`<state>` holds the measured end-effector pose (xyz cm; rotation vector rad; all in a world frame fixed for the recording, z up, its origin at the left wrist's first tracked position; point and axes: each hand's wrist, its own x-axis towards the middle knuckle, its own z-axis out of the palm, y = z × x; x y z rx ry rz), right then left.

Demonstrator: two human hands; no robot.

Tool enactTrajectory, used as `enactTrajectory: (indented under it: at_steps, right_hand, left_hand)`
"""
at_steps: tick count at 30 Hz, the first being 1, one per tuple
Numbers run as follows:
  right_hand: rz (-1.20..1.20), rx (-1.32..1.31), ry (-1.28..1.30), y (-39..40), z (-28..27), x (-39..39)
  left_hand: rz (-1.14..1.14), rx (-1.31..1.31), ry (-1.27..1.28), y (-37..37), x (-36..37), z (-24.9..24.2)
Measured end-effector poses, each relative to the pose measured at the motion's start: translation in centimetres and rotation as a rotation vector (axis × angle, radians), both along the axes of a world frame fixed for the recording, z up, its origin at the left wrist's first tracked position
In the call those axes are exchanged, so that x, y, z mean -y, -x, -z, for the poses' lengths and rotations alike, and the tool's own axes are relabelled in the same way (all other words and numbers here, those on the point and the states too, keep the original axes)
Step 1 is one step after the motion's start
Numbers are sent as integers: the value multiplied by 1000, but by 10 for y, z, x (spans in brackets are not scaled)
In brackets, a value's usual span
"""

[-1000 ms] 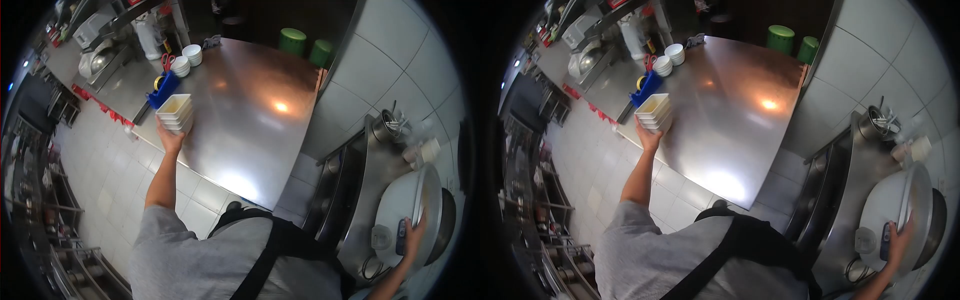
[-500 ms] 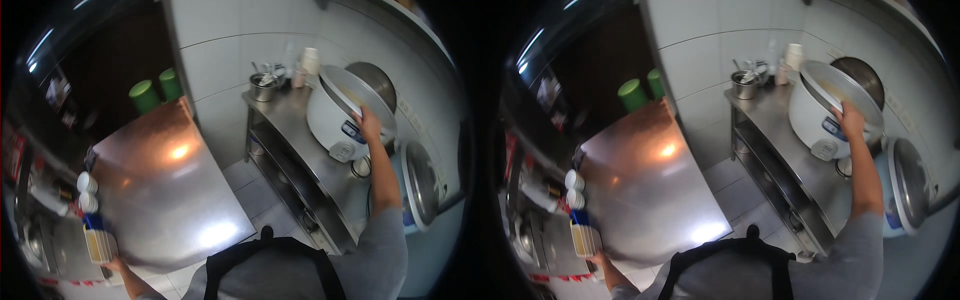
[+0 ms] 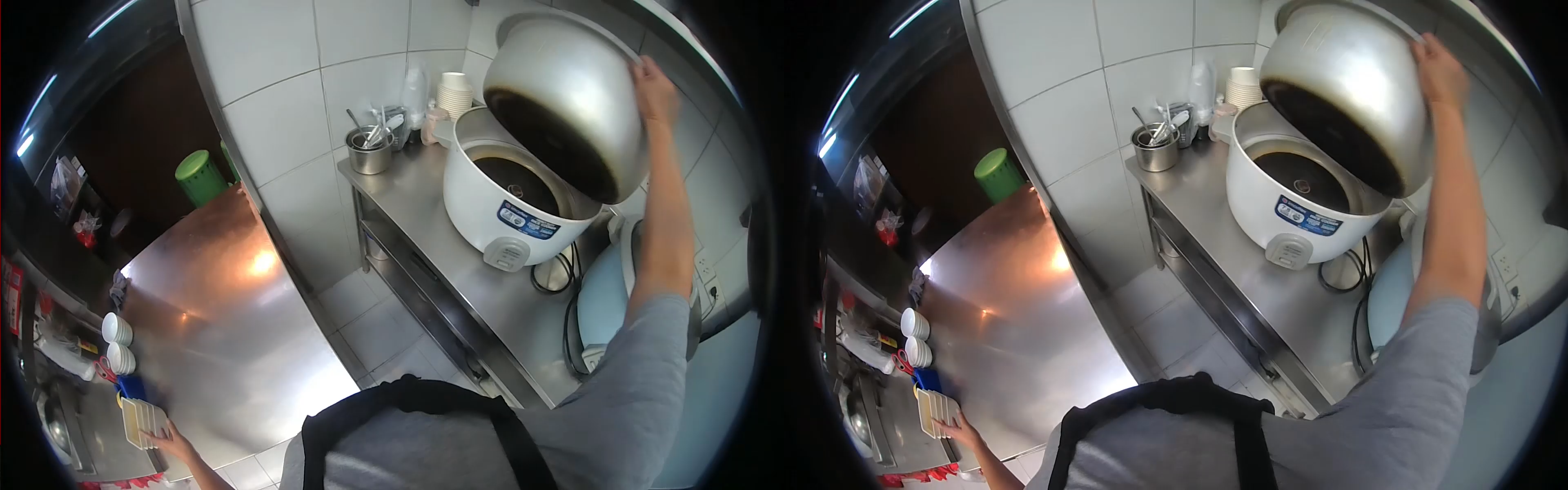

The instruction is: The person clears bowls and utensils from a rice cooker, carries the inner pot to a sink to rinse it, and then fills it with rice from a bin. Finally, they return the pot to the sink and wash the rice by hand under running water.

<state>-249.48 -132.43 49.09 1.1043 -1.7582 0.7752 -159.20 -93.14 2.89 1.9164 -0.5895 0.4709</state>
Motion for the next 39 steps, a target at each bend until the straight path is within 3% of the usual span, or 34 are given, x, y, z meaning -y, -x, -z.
enactTrajectory:
  at_steps: [2,5,7,9,14,15,16,17,18,21,23,24,25,29,30,31,32,34,36,39]
  right_hand:
    - [57,-30,114,17,-34,-38]
    - [138,-20,248,28,-80,-119]
    - [194,-380,392,57,-112,-176]
    - [44,-618,528,-9,-121,-246]
    - [-170,-396,477,-104,-132,-410]
    - [-180,-357,453,-110,-137,-447]
    - [-45,-332,417,-112,-145,-485]
    - [232,-394,344,-117,-152,-520]
    - [260,-345,306,-143,-143,-547]
    - [-30,57,271,-237,-64,-595]
    - [-100,279,312,-270,-33,-625]
    - [163,209,348,-273,-27,-654]
    - [282,230,283,-268,-24,-690]
    - [845,-84,-25,-266,63,-841]
    - [739,-230,-86,-286,84,-850]
    - [832,-327,-259,-299,101,-873]
    - [752,-443,-301,-302,121,-903]
    - [752,-364,-308,-316,151,-954]
    - [848,-231,-327,-325,180,-1012]
    - [933,-101,-204,-333,215,-1104]
  left_hand:
    - [176,-104,67,25,29,-19]
    - [444,-45,120,45,89,-14]
    - [629,-172,173,86,135,-27]
    - [891,-263,187,113,176,-33]
    - [1370,-345,138,197,242,-34]
    - [1477,-371,97,225,241,-42]
    - [1595,-395,54,253,236,-48]
    - [1708,-416,24,277,226,-51]
    - [1785,-418,-33,294,217,-49]
    - [2044,-526,-190,331,196,-18]
    - [2153,-594,-323,342,183,-4]
    - [2155,-617,-422,346,172,-6]
    - [2144,-638,-520,349,159,-10]
    - [2177,-832,-812,393,95,0]
    - [2287,-827,-895,412,62,-5]
    - [2399,-883,-986,435,28,-12]
    - [2510,-936,-1075,460,-11,-18]
    - [2700,-1046,-1272,510,-89,-23]
    - [2749,-1097,-1484,556,-171,-24]
    - [2847,-953,-1710,605,-281,-14]
